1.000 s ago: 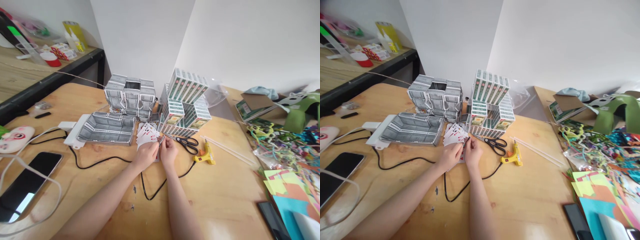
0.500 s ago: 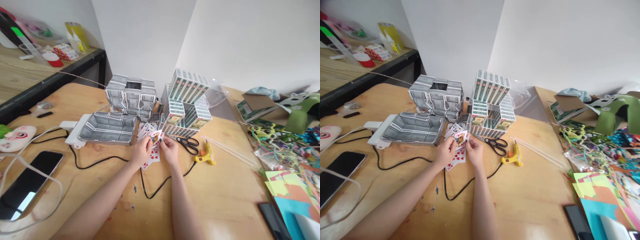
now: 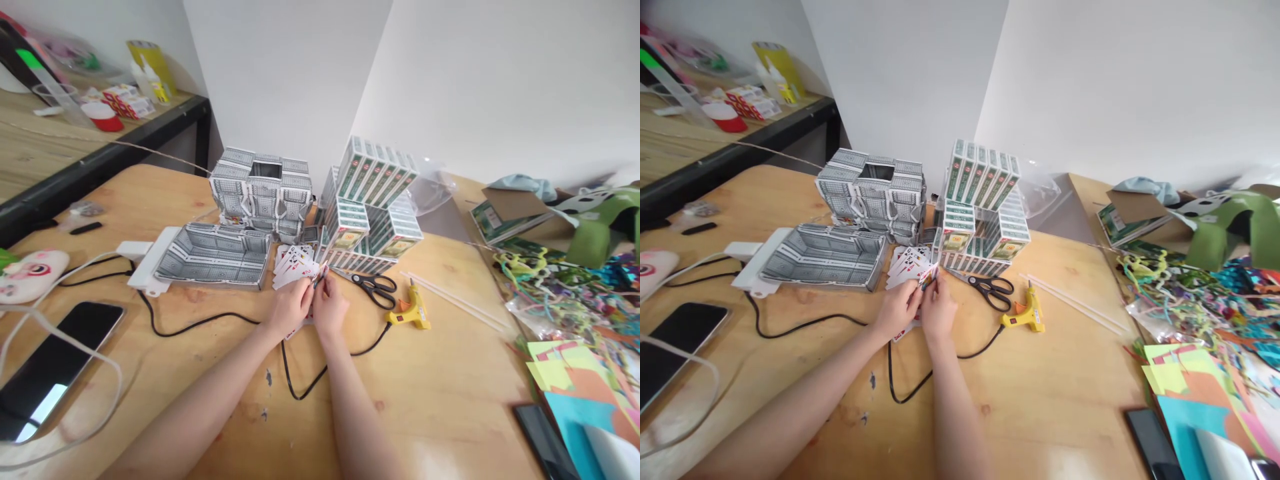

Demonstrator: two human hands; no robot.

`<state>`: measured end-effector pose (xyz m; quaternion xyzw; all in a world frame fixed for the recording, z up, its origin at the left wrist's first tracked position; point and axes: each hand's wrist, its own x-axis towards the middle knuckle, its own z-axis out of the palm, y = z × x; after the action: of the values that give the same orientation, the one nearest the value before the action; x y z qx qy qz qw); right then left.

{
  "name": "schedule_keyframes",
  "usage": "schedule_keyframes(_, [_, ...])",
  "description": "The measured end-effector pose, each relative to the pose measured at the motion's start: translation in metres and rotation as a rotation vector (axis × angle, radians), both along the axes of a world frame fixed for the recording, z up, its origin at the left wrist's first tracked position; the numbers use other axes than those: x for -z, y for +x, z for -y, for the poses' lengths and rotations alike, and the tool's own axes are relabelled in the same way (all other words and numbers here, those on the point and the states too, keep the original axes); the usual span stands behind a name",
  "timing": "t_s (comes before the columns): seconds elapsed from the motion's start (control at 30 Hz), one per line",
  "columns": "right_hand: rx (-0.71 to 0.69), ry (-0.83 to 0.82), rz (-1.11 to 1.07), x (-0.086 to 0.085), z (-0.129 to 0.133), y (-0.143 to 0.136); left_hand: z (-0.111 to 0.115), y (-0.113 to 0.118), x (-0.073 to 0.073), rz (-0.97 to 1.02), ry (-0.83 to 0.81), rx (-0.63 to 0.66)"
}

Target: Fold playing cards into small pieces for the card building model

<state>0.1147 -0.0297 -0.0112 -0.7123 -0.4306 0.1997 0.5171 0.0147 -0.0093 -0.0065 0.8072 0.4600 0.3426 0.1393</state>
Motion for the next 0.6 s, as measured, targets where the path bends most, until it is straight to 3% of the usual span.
schedule_keyframes(0.13, [-0.16, 0.008, -0.114, 0.0, -0.005, 0.009, -0.004, -0.004, 0.002, 0.069, -0.053, -0.077])
schedule_keyframes(0.3, [-0.256, 0.023, -0.28, 0.003, -0.011, 0.015, -0.007, -0.006, 0.002, 0.125, -0.091, -0.119])
schedule_keyframes(0.5, [-0.113, -0.058, 0.014, -0.003, -0.003, 0.007, -0.005, -0.003, 0.0, 0.137, -0.104, -0.073])
schedule_keyframes(0.6, [-0.089, -0.009, -0.102, -0.005, -0.003, 0.008, -0.007, -0.005, -0.001, 0.214, -0.171, -0.075])
